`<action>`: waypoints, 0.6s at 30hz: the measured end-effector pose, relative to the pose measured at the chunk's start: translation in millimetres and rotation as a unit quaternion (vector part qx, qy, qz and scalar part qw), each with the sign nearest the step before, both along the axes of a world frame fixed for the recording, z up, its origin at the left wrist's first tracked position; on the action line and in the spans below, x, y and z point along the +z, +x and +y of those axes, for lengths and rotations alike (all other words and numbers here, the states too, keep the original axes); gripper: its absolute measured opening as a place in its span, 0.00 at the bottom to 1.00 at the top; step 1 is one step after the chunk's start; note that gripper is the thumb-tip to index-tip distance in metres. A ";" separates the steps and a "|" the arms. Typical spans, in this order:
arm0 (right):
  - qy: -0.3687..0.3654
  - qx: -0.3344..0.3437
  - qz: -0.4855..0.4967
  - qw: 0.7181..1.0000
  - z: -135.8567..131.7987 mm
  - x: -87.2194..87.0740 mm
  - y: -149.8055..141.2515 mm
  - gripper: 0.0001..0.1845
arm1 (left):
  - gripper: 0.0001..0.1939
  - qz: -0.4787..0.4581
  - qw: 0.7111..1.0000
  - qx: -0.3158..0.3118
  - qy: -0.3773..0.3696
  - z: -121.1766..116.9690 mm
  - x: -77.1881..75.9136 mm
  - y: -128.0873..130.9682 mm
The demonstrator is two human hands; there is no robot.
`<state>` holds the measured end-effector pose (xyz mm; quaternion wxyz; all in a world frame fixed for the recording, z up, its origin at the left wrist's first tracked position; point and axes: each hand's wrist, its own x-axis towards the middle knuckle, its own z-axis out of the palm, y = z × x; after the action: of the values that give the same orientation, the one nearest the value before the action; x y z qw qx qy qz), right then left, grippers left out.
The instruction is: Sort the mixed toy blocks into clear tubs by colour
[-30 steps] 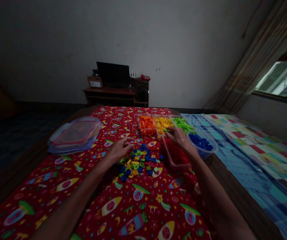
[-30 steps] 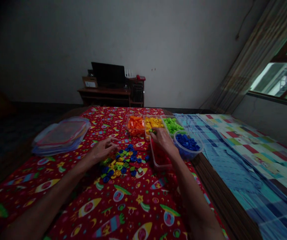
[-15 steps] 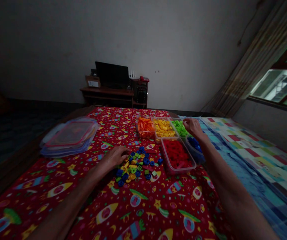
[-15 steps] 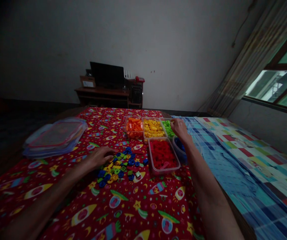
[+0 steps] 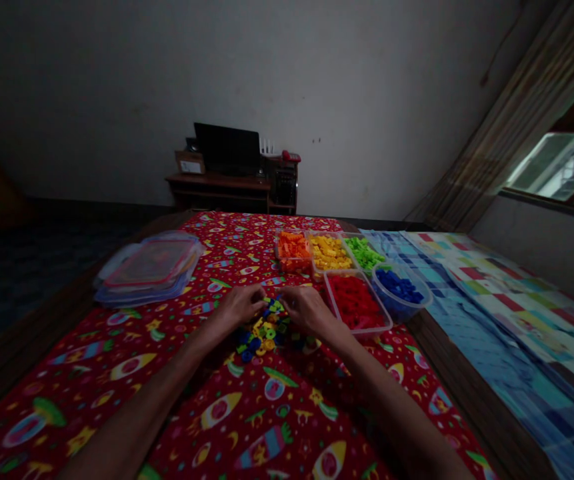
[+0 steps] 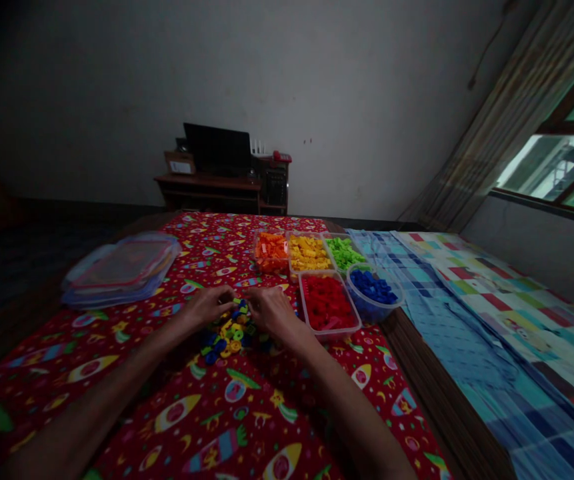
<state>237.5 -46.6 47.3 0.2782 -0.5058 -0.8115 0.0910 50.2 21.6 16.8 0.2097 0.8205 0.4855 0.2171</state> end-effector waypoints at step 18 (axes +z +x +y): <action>0.057 -0.022 0.036 0.997 1.2 -22.1 15.6 0.10 | 0.10 -0.012 0.995 -0.051 0.079 4.9 -10.4 -6.0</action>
<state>253.1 -45.4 25.2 0.3376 -0.5028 -0.7937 0.0565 44.2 26.5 6.4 0.1612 0.8555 0.4216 0.2538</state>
